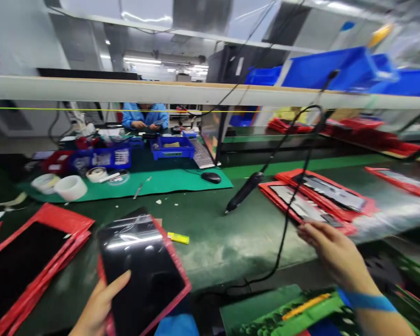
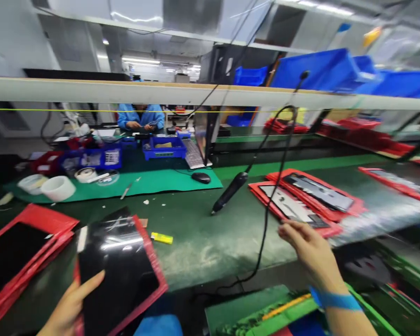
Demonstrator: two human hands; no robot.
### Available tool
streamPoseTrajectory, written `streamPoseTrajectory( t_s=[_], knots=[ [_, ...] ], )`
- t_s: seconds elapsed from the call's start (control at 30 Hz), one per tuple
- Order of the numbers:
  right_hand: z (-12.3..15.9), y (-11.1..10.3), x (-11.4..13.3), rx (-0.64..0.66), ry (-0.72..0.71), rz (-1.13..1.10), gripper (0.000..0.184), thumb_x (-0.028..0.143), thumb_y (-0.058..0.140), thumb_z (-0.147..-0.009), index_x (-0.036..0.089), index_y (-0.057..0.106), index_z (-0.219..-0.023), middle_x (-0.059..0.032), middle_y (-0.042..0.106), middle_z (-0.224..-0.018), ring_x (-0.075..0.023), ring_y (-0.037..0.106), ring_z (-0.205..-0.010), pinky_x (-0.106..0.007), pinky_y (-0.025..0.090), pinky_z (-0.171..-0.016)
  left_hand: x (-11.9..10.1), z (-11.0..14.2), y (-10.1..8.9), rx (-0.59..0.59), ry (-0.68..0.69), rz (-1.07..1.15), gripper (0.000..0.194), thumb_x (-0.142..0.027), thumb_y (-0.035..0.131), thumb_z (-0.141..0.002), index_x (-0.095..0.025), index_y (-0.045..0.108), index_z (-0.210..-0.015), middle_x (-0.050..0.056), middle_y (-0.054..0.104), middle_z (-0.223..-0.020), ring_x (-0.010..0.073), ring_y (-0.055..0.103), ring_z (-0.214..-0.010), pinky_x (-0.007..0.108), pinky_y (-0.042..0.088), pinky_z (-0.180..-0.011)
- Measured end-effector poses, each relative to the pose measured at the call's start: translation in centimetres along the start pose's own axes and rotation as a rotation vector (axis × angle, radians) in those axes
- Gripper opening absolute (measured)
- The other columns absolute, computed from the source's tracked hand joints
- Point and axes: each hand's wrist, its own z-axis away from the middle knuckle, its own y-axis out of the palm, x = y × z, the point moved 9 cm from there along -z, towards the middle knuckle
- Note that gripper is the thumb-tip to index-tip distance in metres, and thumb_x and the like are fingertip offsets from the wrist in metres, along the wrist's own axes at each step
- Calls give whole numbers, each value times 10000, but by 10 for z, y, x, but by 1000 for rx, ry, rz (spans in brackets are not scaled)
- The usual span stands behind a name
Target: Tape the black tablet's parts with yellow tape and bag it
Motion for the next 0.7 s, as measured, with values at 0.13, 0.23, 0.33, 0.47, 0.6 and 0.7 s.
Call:
streamPoseTrajectory(
  t_s=[0.13, 0.23, 0.33, 0.47, 0.6, 0.7],
  knots=[
    [139, 78, 10, 528, -50, -54, 395, 476, 980, -651, 218, 848, -919, -172, 810, -1008, -346, 777, -997, -445, 635, -959, 9, 9, 42, 240, 17, 81, 658, -173, 935, -730, -95, 692, -1337, 170, 851, -1035, 412, 810, -1057, 495, 682, -917],
    [252, 133, 14, 1007, -53, -190, 630, 674, 806, -832, 237, 783, -1285, -166, 789, -1222, -359, 755, -1129, -496, 597, -1044, 22, 22, 64, 337, 23, 109, 575, -241, 947, -749, -91, 733, -1262, 184, 850, -1054, 414, 788, -1125, 528, 636, -1022],
    [308, 158, 26, 1211, -31, -347, 822, 788, 751, -825, 221, 701, -1418, -193, 698, -1419, -404, 672, -1301, -569, 472, -1178, 32, 39, 75, 423, 41, 133, 618, -316, 962, -746, -127, 745, -1293, 172, 837, -1155, 409, 752, -1208, 556, 568, -1121],
    [325, 169, 50, 1240, 62, -589, 939, 755, 858, -737, 222, 650, -1482, -185, 634, -1514, -422, 445, -1535, -565, 237, -1312, 39, 53, 82, 511, 91, 111, 688, -466, 949, -751, -147, 749, -1327, 174, 792, -1293, 415, 695, -1305, 579, 482, -1204],
    [337, 177, 54, 1106, 276, -760, 835, 611, 895, -792, 226, 636, -1486, -181, 725, -1390, -400, 592, -1421, -590, 358, -1255, 44, 55, 85, 560, 181, -8, 627, -560, 847, -848, -147, 758, -1311, 169, 783, -1311, 388, 658, -1365, 555, 436, -1242],
    [330, 168, 49, 957, 371, -828, 674, 467, 876, -846, 164, 684, -1417, -188, 792, -1238, -404, 729, -1234, -620, 491, -1151, 37, 57, 88, 687, 359, -231, 654, -638, 828, -822, -143, 786, -1246, 157, 823, -1174, 398, 684, -1317, 533, 461, -1223]
  ],
)
